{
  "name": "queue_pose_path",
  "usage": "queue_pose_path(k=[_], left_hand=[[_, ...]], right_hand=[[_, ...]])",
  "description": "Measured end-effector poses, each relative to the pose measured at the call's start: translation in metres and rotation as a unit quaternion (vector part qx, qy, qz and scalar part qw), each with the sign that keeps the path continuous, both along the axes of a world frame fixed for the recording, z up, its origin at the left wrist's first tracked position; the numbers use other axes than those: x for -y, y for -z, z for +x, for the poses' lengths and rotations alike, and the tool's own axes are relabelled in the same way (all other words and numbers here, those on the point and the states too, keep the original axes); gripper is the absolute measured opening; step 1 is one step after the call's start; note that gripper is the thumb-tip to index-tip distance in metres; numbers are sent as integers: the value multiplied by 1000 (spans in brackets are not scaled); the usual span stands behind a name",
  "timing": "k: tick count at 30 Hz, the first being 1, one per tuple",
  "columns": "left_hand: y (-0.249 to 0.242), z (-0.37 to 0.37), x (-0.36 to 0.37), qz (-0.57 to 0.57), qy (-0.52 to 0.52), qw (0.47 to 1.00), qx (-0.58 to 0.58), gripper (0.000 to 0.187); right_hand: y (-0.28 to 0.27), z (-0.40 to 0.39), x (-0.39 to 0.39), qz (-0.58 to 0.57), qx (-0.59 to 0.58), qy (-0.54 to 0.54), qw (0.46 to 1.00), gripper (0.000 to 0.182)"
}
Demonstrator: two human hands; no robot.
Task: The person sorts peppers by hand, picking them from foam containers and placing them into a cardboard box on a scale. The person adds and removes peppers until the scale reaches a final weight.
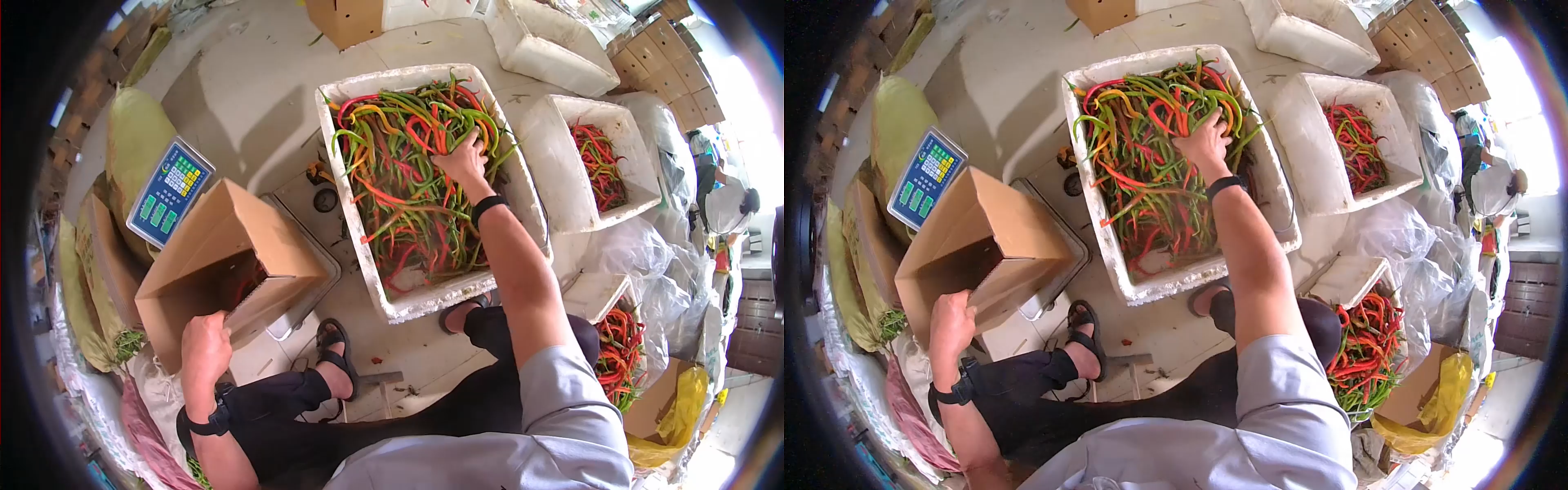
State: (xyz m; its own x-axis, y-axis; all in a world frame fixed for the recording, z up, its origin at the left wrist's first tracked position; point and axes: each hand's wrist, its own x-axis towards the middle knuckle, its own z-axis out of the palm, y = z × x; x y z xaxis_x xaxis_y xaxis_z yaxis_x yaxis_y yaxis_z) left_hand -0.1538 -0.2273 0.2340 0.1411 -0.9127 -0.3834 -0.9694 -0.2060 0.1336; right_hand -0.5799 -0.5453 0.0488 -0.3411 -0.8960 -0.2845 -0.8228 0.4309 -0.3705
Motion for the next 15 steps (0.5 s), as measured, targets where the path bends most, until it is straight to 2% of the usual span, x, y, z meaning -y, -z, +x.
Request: queue_pose_path(k=[1,3,5,7,8,10,13,15], left_hand=[[0,2,1,13,3,1000,17,21],[-4,-6,6,34,8,999,9,27],[-8,-15,10,53,8,999,-4,32],[-14,-21,10,-93,51,994,-24,46],[-16,-25,11,-90,49,994,-28,46],[-20,-35,16,-179,24,980,-84,53],[-25,-53,17,-232,62,958,-159,48],[-20,-59,17,-223,84,954,-181,43]], right_hand=[[7,0,1,-35,27,-3,999,132],[13,-4,7,-49,15,9,999,132],[12,-12,12,-43,57,21,997,131],[5,-6,2,-34,33,5,999,128],[5,2,-6,-44,-4,-11,999,126],[-10,15,-24,-53,-56,-54,996,120],[0,9,-23,-76,-23,-42,996,120],[-11,6,-20,-76,-6,-41,996,117]])
